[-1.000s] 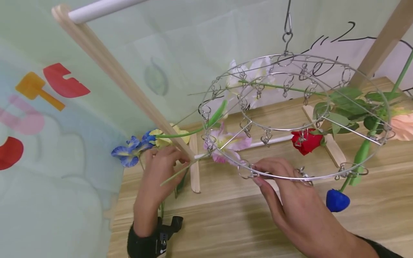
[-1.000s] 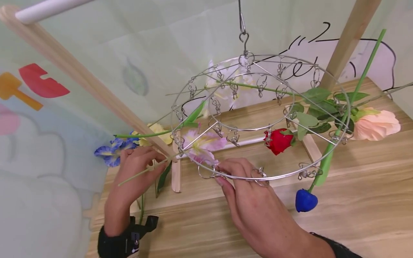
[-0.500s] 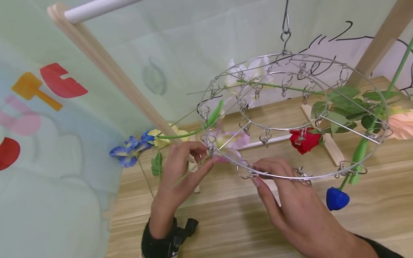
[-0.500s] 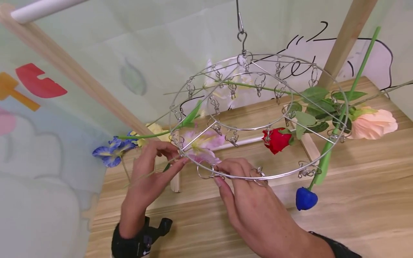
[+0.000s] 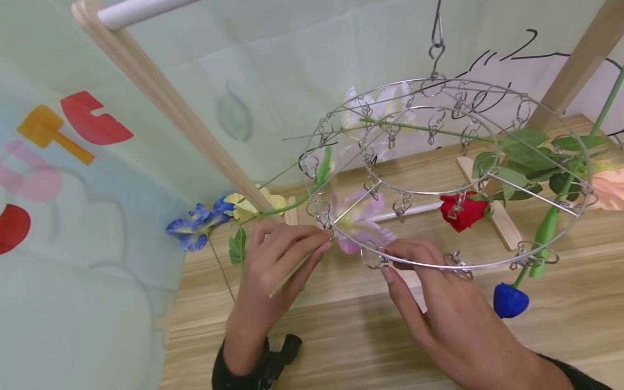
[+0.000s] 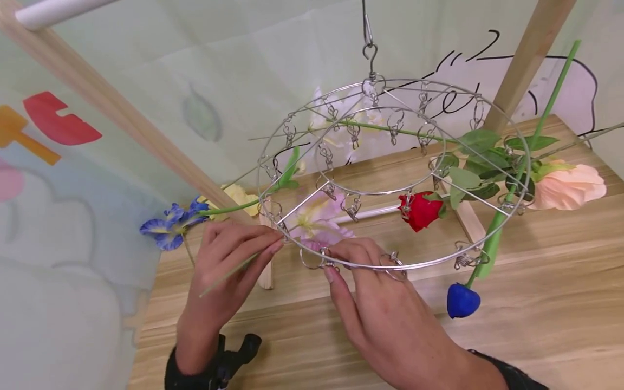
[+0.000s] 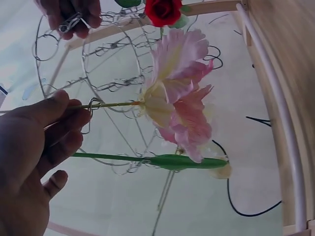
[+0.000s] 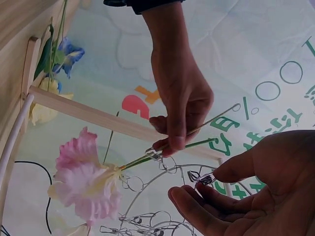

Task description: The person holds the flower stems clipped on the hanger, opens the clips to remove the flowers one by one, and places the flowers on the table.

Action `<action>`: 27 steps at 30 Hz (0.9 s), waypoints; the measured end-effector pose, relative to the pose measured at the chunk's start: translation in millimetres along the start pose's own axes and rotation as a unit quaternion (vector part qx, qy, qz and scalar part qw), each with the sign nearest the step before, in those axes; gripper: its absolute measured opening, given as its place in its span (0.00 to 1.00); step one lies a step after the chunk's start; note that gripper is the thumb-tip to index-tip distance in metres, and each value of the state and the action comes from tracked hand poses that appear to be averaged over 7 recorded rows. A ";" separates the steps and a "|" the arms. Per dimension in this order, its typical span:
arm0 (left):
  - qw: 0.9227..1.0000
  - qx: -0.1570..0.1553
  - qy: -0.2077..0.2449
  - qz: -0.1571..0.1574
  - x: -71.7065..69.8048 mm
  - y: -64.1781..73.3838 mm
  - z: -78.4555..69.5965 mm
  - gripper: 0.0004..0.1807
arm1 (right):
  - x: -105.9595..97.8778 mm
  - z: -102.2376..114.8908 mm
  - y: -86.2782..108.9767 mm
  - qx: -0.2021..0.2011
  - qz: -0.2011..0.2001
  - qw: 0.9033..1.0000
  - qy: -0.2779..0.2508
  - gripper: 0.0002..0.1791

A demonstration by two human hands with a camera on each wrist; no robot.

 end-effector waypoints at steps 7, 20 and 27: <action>0.996 0.068 -0.035 -0.043 -17.9 -7.0 -24.7 0.11 | -0.3 0.3 -0.3 0.005 0.007 1.000 -0.003 0.21; 0.984 0.144 -0.054 -0.085 -27.0 -7.7 -47.6 0.13 | 3.1 -3.4 4.7 0.047 0.050 0.997 -0.018 0.22; 0.982 0.161 -0.068 -0.076 -26.1 -6.6 -57.5 0.13 | 12.1 -3.6 13.8 0.034 0.123 0.992 0.004 0.09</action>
Point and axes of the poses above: each hand's wrist, its own y-axis away from the middle knuckle, its own x-axis out of the palm, z = x × y, the point moved 6 cm from there along -y, towards the middle knuckle, and after that the axes turned 14 degrees about -y, right-handed, at the moved point
